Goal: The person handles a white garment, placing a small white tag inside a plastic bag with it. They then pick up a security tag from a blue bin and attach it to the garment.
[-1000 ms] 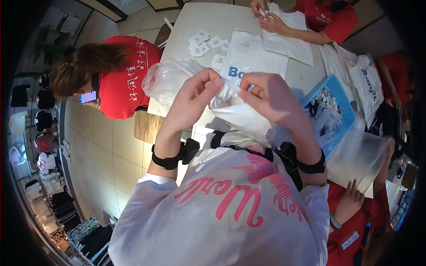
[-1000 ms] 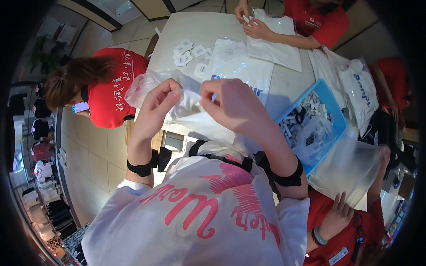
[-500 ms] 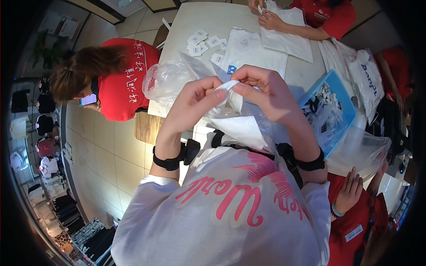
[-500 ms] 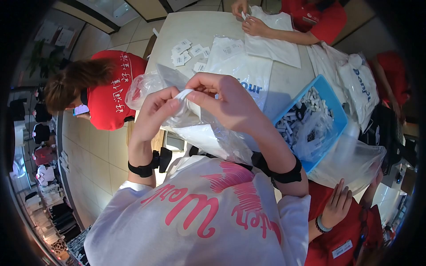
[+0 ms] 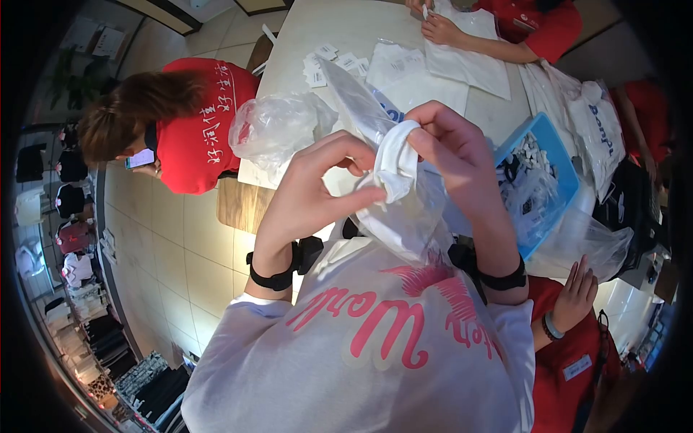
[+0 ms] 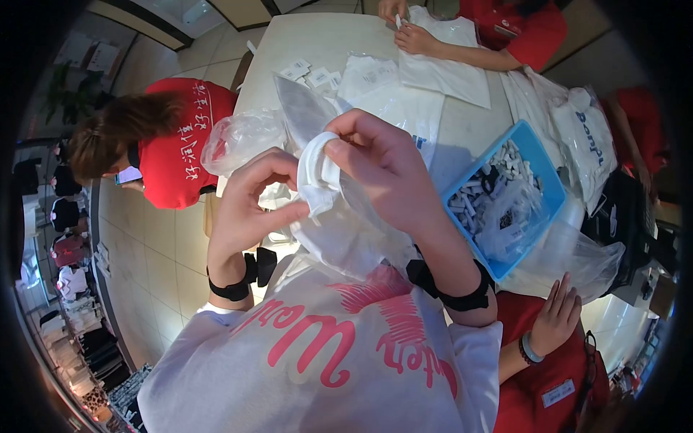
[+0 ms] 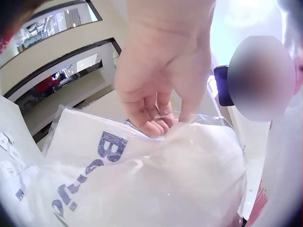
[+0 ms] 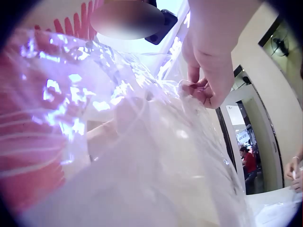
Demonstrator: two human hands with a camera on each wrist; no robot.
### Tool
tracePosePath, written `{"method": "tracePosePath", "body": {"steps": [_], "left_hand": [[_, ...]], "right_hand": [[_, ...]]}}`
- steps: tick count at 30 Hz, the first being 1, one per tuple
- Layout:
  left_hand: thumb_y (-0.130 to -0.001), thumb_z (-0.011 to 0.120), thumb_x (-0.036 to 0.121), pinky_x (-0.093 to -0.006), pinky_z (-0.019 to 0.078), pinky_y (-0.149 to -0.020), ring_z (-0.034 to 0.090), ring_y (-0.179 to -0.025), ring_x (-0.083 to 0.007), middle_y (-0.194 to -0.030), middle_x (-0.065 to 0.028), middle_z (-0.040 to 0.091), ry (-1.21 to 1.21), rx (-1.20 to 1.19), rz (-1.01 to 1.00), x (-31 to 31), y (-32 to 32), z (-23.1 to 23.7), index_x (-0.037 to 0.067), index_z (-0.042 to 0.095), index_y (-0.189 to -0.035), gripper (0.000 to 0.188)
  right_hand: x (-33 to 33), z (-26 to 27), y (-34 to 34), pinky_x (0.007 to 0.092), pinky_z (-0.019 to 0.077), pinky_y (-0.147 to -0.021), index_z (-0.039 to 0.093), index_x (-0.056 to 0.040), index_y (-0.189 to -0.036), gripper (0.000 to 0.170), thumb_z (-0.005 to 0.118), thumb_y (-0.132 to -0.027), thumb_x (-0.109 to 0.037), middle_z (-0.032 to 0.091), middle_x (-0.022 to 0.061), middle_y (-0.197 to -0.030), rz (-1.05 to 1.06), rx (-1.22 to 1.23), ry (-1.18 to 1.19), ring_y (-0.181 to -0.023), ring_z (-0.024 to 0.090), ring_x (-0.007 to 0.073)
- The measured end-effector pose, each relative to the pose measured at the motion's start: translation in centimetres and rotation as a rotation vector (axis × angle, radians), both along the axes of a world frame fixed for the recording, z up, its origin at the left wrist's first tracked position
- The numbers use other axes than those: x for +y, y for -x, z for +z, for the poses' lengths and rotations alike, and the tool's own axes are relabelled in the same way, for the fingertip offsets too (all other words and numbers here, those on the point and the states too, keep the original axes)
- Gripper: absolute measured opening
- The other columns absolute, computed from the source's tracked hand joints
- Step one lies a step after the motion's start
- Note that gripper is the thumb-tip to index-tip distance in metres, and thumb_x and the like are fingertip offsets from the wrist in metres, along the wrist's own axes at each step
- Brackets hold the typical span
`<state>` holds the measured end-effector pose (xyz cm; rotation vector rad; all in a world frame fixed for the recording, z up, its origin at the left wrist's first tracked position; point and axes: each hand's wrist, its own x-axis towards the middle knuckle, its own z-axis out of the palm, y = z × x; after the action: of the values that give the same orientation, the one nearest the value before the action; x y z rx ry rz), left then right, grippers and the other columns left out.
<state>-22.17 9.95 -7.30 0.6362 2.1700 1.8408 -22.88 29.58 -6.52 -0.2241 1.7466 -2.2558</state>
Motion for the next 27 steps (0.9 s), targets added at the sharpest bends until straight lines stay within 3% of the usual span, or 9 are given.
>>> {"method": "tracePosePath", "body": {"steps": [5,7,9,10,12,15,19,21,27], "left_hand": [[-0.071,0.07,0.007,-0.0257,0.0474,-0.07,0.056,-0.07,-0.0124,-0.077,-0.0035,0.06,0.162,0.011,0.066,1.1,-0.2,-0.1,-0.001,0.059,-0.086,0.019],[-0.075,0.065,0.008,-0.0234,0.0448,-0.062,0.053,-0.064,-0.0079,-0.068,-0.0018,0.059,-0.013,-0.061,0.211,1.7,-0.2,-0.5,-0.001,0.06,-0.084,0.013],[-0.077,0.064,0.009,-0.0224,0.0424,-0.059,0.05,-0.063,-0.0062,-0.067,-0.0014,0.058,-0.018,-0.098,0.227,1.8,-0.2,-0.1,-0.001,0.06,-0.085,0.013],[-0.079,0.062,0.009,-0.0215,0.0401,-0.057,0.047,-0.062,-0.0045,-0.066,-0.0009,0.057,-0.022,-0.136,0.244,1.8,-0.2,0.0,-0.001,0.06,-0.085,0.013],[-0.083,0.058,0.013,-0.02,0.0366,-0.056,0.044,-0.063,-0.0035,-0.068,-0.0003,0.056,0.001,-0.132,0.21,1.9,0.0,-0.5,-0.001,0.06,-0.086,0.015],[-0.087,0.055,0.015,-0.0196,0.0361,-0.057,0.043,-0.065,-0.0034,-0.071,0.0005,0.057,-0.143,-0.17,0.169,2.4,0.0,-0.8,-0.001,0.061,-0.09,0.018],[-0.089,0.053,0.015,-0.0197,0.0387,-0.063,0.047,-0.071,-0.0036,-0.076,0.0017,0.059,-0.225,-0.259,0.194,2.1,0.5,-1.0,-0.002,0.061,-0.096,0.02],[-0.088,0.053,0.014,-0.0196,0.0395,-0.065,0.048,-0.073,-0.0039,-0.078,0.0019,0.059,-0.279,-0.307,0.203,1.9,0.9,-1.0,-0.003,0.061,-0.098,0.021],[-0.084,0.057,0.012,-0.0183,0.0384,-0.068,0.049,-0.074,-0.0036,-0.077,0.0028,0.058,-0.301,-0.407,0.144,0.3,1.5,-1.0,-0.002,0.062,-0.092,0.017]], "right_hand": [[-0.6,-0.1,-0.4,0.0203,0.04,-0.068,0.054,-0.0009,-0.091,0.011,0.057,-0.084,-0.009,0.057,0.0019,-0.08,-0.113,0.099,-0.143,-0.075,0.051,0.006],[-0.7,0.4,-0.6,0.0209,0.0398,-0.067,0.054,-0.002,-0.089,0.013,0.061,-0.082,-0.01,0.056,0.0014,-0.077,-0.163,0.124,-0.204,-0.073,0.051,0.0072],[-1.0,1.8,-1.2,0.0258,0.0407,-0.063,0.054,-0.0043,-0.083,0.023,0.071,-0.071,-0.014,0.05,0.0022,-0.071,-0.349,0.495,-0.567,-0.067,0.051,0.0153],[-0.9,1.9,-1.5,0.0258,0.0407,-0.063,0.054,-0.0043,-0.083,0.023,0.071,-0.071,-0.014,0.05,0.0022,-0.071,-0.349,0.496,-0.566,-0.067,0.051,0.0153],[-0.5,1.8,-2.0,0.0274,0.039,-0.062,0.054,-0.0059,-0.08,0.031,0.077,-0.061,-0.012,0.048,0.0032,-0.069,-0.105,0.726,-0.727,-0.065,0.048,0.0179],[-0.8,0.8,-2.1,0.0347,0.0408,-0.059,0.054,-0.0049,-0.077,0.029,0.076,-0.063,-0.016,0.048,0.0073,-0.072,-0.139,0.785,-0.887,-0.065,0.049,0.0265],[-0.2,-0.7,-1.6,0.0342,0.0405,-0.059,0.056,-0.0034,-0.08,0.021,0.072,-0.068,-0.013,0.05,0.008,-0.073,-0.204,0.803,-0.896,-0.066,0.051,0.0248],[-0.1,-0.2,-1.6,0.0324,0.0404,-0.06,0.058,-0.0019,-0.084,0.014,0.065,-0.076,-0.011,0.052,0.009,-0.074,-0.178,0.494,-0.597,-0.066,0.052,0.0236],[0.3,0.7,-1.7,0.0288,0.04,-0.061,0.056,-0.0001,-0.088,0.013,0.055,-0.086,-0.013,0.051,0.0113,-0.071,-0.064,0.259,-0.551,-0.062,0.049,0.0225]]}}
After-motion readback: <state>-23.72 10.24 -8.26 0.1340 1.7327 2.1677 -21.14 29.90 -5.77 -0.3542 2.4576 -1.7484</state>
